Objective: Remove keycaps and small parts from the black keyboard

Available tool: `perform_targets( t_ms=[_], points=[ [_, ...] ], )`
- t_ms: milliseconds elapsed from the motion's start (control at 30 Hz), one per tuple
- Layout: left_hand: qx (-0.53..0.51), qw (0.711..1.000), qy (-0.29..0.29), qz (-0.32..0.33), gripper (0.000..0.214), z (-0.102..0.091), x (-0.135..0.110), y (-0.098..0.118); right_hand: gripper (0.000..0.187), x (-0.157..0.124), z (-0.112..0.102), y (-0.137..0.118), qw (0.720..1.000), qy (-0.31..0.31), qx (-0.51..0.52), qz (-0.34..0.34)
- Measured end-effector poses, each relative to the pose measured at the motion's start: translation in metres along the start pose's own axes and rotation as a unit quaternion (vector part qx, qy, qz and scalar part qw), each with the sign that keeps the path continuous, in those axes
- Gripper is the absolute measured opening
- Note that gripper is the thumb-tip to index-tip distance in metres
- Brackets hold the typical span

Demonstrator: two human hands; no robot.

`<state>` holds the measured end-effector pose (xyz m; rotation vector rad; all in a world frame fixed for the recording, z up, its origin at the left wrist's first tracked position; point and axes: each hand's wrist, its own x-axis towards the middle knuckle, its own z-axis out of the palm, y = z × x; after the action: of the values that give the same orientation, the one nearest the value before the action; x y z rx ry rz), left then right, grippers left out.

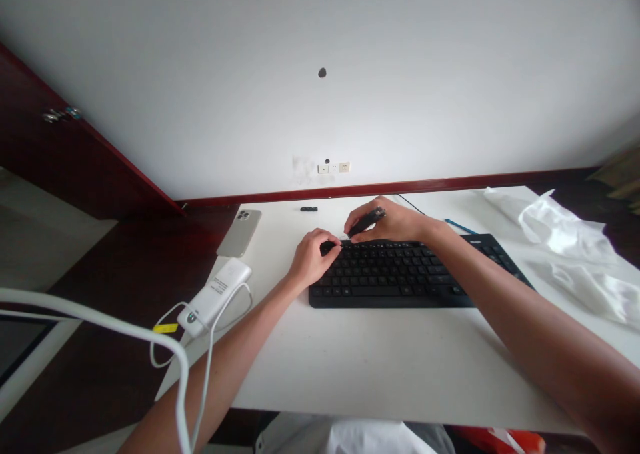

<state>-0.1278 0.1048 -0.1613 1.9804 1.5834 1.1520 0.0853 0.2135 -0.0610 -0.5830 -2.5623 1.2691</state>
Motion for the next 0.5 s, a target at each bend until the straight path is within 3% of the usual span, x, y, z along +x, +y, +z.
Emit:
perform_targets(
  t_ms=[500],
  points=[
    [-0.003, 1.000, 0.011, 0.008, 0.011, 0.0005, -0.0005, -0.0004, 0.025, -0.0009, -0.0011, -0.0003, 0.999, -0.040, -0.004, -0.023]
  ],
)
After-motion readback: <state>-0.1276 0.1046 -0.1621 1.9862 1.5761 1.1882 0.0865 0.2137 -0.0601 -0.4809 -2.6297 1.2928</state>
